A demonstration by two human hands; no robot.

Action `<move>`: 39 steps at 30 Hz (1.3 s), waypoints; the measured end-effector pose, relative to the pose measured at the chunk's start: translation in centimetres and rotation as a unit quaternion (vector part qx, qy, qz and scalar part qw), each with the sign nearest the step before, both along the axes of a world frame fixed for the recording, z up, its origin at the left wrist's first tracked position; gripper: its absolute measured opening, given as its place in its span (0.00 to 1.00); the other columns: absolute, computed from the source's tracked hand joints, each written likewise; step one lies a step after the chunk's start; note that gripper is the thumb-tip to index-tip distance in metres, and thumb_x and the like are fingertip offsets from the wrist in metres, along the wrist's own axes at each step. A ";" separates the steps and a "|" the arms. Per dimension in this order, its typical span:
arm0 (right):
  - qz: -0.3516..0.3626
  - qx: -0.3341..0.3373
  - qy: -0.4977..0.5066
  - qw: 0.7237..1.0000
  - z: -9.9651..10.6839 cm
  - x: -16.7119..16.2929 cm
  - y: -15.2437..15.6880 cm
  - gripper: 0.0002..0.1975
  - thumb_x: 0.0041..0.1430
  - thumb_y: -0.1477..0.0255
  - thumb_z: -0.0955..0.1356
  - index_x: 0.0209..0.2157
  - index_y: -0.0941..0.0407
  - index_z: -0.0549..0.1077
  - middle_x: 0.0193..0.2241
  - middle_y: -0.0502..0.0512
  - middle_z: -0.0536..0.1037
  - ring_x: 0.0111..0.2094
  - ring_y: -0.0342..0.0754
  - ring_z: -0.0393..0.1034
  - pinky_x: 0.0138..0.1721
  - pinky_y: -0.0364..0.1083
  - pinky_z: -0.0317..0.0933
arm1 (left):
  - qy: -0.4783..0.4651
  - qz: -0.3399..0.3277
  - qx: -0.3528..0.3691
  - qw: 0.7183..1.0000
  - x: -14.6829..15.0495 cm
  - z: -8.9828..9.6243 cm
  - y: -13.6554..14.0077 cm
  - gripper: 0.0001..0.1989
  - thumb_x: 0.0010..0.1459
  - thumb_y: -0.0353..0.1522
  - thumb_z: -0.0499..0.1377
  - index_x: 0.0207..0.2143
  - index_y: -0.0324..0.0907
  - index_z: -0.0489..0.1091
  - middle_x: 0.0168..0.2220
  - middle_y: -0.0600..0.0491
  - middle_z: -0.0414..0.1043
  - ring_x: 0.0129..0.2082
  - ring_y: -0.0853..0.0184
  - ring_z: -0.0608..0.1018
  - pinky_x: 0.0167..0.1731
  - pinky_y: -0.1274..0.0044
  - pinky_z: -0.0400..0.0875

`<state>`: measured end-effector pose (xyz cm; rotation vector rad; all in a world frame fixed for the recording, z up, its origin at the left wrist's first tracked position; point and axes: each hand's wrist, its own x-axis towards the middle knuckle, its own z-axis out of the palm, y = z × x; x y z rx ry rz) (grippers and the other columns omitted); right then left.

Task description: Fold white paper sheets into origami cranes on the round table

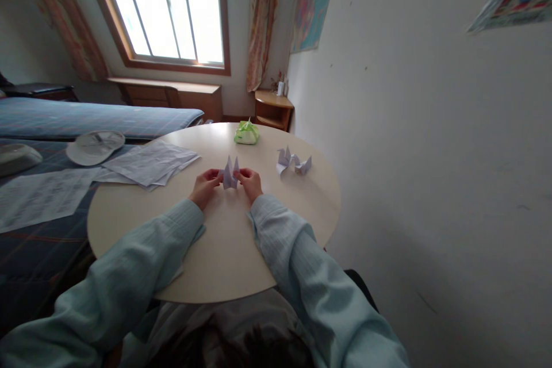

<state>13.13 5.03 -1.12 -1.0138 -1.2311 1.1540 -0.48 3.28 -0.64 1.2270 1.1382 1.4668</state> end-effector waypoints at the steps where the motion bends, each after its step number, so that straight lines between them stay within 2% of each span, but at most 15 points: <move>1: 0.000 -0.001 0.000 1.000 0.0 0.0 0.0 0.13 0.37 0.64 0.68 0.25 0.58 0.70 0.24 0.49 0.72 0.27 0.41 0.63 0.29 0.42 0.55 | 0.000 0.000 0.000 1.000 0.0 0.0 0.0 0.18 0.31 0.41 0.65 0.25 0.39 0.69 0.24 0.54 0.71 0.25 0.69 0.71 0.27 0.77 0.61; 39: 0.008 0.001 -0.017 1.000 -0.1 0.0 0.0 0.12 0.38 0.65 0.68 0.24 0.58 0.70 0.23 0.49 0.72 0.26 0.41 0.63 0.29 0.42 0.55 | -0.010 0.008 0.010 1.000 0.1 -0.1 0.1 0.15 0.32 0.37 0.64 0.25 0.38 0.70 0.24 0.54 0.71 0.23 0.71 0.71 0.28 0.77 0.62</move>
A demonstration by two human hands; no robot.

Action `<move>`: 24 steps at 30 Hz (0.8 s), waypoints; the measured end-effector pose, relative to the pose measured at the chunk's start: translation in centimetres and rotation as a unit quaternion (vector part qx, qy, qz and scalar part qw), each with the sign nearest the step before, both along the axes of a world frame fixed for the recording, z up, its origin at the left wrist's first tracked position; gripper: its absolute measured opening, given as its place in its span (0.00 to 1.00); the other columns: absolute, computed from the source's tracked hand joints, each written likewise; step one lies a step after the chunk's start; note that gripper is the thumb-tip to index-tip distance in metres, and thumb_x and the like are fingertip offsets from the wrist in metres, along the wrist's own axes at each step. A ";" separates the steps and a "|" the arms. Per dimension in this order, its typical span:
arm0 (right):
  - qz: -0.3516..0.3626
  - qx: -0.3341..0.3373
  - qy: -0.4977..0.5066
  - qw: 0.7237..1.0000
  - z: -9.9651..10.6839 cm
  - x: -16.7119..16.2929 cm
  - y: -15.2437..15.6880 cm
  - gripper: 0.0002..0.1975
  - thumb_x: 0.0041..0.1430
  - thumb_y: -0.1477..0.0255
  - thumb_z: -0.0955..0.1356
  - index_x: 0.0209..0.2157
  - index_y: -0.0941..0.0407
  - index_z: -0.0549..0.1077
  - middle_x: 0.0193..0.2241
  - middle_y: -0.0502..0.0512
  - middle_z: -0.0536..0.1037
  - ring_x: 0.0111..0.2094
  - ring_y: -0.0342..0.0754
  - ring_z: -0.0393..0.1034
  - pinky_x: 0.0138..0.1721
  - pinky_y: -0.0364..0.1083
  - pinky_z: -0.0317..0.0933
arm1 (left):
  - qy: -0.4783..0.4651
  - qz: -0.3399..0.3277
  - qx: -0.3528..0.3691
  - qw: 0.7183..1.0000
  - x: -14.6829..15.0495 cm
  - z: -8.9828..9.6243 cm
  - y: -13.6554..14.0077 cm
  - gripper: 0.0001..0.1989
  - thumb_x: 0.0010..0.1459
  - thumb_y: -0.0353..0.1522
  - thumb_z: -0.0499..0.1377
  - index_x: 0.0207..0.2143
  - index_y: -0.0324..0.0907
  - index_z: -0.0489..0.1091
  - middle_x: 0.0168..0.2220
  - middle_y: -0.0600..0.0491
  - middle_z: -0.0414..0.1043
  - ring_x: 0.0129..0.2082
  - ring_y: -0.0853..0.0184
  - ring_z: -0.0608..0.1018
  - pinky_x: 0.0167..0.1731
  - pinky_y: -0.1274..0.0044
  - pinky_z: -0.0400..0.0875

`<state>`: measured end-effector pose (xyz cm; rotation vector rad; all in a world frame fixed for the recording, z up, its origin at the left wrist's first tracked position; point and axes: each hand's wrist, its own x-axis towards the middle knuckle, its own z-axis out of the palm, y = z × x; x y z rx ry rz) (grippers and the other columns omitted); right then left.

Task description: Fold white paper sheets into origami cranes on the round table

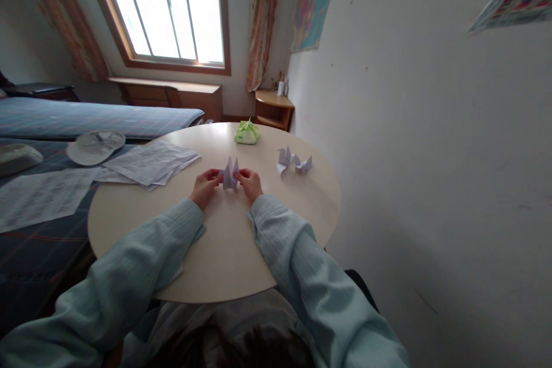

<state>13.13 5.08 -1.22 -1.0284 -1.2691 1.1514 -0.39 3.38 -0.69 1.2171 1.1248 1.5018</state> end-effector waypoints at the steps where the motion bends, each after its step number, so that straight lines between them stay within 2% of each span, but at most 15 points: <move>1: 0.001 0.002 -0.003 1.000 0.0 0.0 0.0 0.12 0.38 0.65 0.67 0.24 0.58 0.70 0.23 0.49 0.72 0.26 0.41 0.63 0.29 0.42 0.55 | -0.002 -0.001 0.001 1.000 0.0 0.0 0.0 0.15 0.32 0.37 0.64 0.25 0.38 0.70 0.23 0.54 0.71 0.23 0.71 0.71 0.28 0.76 0.63; 24: 0.009 0.019 -0.033 0.999 -0.2 0.0 0.2 0.12 0.39 0.64 0.67 0.24 0.59 0.70 0.23 0.49 0.72 0.26 0.41 0.63 0.28 0.41 0.56 | 0.008 0.000 0.005 1.000 -0.1 -0.4 0.5 0.17 0.32 0.37 0.64 0.25 0.37 0.70 0.24 0.53 0.72 0.24 0.70 0.72 0.29 0.76 0.65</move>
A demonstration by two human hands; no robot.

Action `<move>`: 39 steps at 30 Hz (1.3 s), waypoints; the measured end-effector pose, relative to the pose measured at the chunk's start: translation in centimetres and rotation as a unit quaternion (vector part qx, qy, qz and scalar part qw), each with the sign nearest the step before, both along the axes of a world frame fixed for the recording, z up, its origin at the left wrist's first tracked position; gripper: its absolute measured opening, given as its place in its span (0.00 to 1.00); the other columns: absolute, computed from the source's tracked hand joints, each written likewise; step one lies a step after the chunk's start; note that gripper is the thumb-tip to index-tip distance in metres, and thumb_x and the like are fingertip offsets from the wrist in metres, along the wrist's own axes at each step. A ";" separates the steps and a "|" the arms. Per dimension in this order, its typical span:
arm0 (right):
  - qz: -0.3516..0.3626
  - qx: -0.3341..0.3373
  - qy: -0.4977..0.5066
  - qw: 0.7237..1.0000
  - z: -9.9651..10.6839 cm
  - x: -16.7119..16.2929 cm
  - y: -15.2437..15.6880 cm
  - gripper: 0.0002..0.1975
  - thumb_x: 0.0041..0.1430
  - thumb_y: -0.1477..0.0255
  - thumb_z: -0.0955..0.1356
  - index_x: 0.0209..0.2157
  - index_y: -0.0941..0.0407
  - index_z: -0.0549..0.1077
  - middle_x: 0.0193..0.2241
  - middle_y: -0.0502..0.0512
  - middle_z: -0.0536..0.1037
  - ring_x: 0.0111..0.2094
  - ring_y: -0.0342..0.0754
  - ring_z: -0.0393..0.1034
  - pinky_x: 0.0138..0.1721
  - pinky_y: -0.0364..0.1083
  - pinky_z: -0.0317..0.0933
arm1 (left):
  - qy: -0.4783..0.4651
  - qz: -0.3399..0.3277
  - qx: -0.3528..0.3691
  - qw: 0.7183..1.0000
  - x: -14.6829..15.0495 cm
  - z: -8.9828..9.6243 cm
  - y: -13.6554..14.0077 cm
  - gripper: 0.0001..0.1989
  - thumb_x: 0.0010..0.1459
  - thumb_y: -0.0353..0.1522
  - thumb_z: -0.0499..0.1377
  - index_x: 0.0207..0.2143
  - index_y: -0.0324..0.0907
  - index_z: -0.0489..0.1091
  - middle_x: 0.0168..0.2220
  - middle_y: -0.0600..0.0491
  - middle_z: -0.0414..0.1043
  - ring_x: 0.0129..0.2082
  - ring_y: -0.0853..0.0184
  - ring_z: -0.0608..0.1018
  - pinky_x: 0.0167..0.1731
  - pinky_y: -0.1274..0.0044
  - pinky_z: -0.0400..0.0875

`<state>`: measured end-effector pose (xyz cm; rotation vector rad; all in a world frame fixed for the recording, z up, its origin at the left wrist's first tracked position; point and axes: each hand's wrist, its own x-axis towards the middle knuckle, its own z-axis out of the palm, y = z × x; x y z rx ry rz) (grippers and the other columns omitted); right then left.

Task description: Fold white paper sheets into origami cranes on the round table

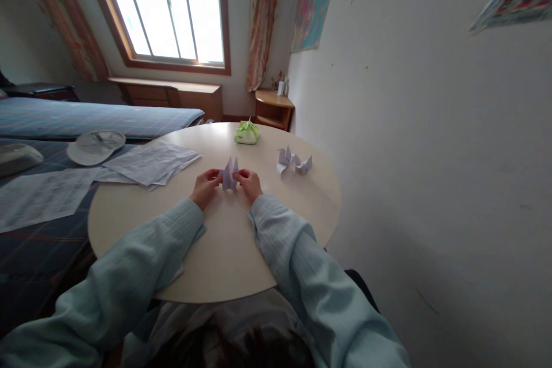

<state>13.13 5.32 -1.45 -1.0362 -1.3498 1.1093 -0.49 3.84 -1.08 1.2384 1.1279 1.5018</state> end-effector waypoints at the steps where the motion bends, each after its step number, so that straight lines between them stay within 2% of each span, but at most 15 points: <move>1: -0.001 0.000 0.000 1.000 0.0 0.0 0.0 0.12 0.39 0.64 0.67 0.23 0.59 0.70 0.22 0.49 0.72 0.25 0.41 0.63 0.27 0.41 0.56 | 0.000 0.001 0.000 1.000 0.0 0.0 0.0 0.16 0.32 0.37 0.64 0.25 0.37 0.70 0.24 0.53 0.72 0.24 0.70 0.72 0.28 0.76 0.64; 39: -0.004 -0.006 0.000 1.000 0.0 -0.1 0.0 0.11 0.39 0.65 0.66 0.23 0.58 0.69 0.23 0.49 0.72 0.26 0.41 0.63 0.28 0.41 0.56 | 0.010 0.000 -0.006 1.000 0.1 0.3 -0.3 0.16 0.33 0.38 0.64 0.26 0.38 0.70 0.24 0.53 0.72 0.24 0.69 0.72 0.28 0.77 0.64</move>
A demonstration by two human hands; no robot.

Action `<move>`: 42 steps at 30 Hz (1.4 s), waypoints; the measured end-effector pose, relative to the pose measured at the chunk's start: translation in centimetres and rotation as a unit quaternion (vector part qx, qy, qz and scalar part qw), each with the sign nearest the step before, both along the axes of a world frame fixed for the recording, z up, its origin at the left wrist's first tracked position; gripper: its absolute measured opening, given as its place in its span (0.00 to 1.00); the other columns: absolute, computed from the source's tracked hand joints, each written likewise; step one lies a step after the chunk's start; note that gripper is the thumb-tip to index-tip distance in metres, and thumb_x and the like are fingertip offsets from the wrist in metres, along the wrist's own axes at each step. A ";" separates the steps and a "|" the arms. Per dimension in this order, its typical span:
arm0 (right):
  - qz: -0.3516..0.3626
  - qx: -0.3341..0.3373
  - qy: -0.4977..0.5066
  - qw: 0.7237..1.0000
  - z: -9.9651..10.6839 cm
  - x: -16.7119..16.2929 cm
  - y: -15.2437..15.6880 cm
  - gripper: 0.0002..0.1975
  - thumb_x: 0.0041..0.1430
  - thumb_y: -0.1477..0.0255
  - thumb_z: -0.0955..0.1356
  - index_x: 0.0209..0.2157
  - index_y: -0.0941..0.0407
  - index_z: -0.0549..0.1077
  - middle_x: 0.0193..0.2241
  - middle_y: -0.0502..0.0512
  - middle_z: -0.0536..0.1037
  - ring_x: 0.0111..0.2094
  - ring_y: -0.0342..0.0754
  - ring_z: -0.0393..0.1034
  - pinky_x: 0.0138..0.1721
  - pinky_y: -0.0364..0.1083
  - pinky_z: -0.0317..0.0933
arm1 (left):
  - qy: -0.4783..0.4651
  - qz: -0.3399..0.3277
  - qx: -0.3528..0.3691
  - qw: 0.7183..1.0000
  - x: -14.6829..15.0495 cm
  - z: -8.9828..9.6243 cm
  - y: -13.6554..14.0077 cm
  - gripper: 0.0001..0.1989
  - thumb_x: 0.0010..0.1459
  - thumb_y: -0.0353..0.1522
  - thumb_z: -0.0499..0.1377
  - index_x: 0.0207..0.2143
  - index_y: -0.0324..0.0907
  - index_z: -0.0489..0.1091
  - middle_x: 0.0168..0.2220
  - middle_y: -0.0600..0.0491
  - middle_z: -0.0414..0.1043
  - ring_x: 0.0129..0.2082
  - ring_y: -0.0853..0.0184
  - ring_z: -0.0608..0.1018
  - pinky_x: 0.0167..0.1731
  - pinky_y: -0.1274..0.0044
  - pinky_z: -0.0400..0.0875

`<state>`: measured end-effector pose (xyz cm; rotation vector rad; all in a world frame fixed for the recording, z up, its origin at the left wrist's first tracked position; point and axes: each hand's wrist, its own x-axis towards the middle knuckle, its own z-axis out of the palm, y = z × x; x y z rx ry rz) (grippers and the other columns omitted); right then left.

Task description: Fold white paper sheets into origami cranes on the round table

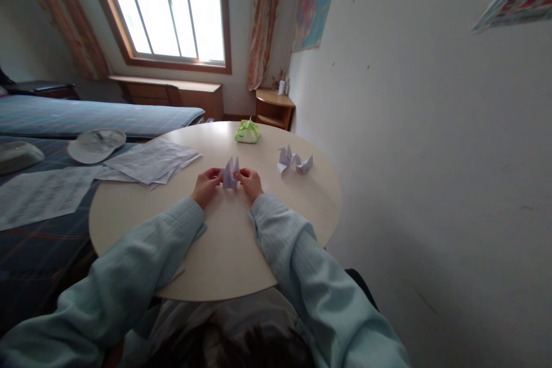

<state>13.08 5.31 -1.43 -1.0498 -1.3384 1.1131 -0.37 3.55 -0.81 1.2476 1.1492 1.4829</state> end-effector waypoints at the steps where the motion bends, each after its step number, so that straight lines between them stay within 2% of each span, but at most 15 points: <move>1: 0.000 -0.001 0.000 1.000 0.0 0.0 0.0 0.11 0.39 0.65 0.66 0.23 0.59 0.69 0.23 0.49 0.72 0.26 0.41 0.63 0.28 0.42 0.56 | 0.001 0.001 -0.001 1.000 0.0 0.0 0.0 0.16 0.33 0.38 0.64 0.26 0.38 0.70 0.24 0.53 0.72 0.24 0.69 0.72 0.28 0.76 0.64; 33: 0.001 0.004 -0.005 1.000 0.0 0.0 0.0 0.11 0.39 0.65 0.66 0.23 0.58 0.70 0.22 0.49 0.72 0.26 0.42 0.63 0.28 0.41 0.56 | 0.002 0.000 0.002 1.000 0.0 0.0 0.0 0.15 0.33 0.37 0.63 0.25 0.38 0.70 0.23 0.54 0.71 0.23 0.70 0.71 0.27 0.77 0.64; 42: 0.004 0.007 -0.013 1.000 -0.1 0.0 0.0 0.12 0.39 0.64 0.66 0.24 0.59 0.70 0.23 0.50 0.73 0.26 0.42 0.63 0.28 0.41 0.55 | 0.028 0.003 0.002 1.000 -0.1 0.2 -0.1 0.16 0.34 0.39 0.63 0.26 0.38 0.70 0.24 0.53 0.71 0.24 0.70 0.71 0.26 0.77 0.63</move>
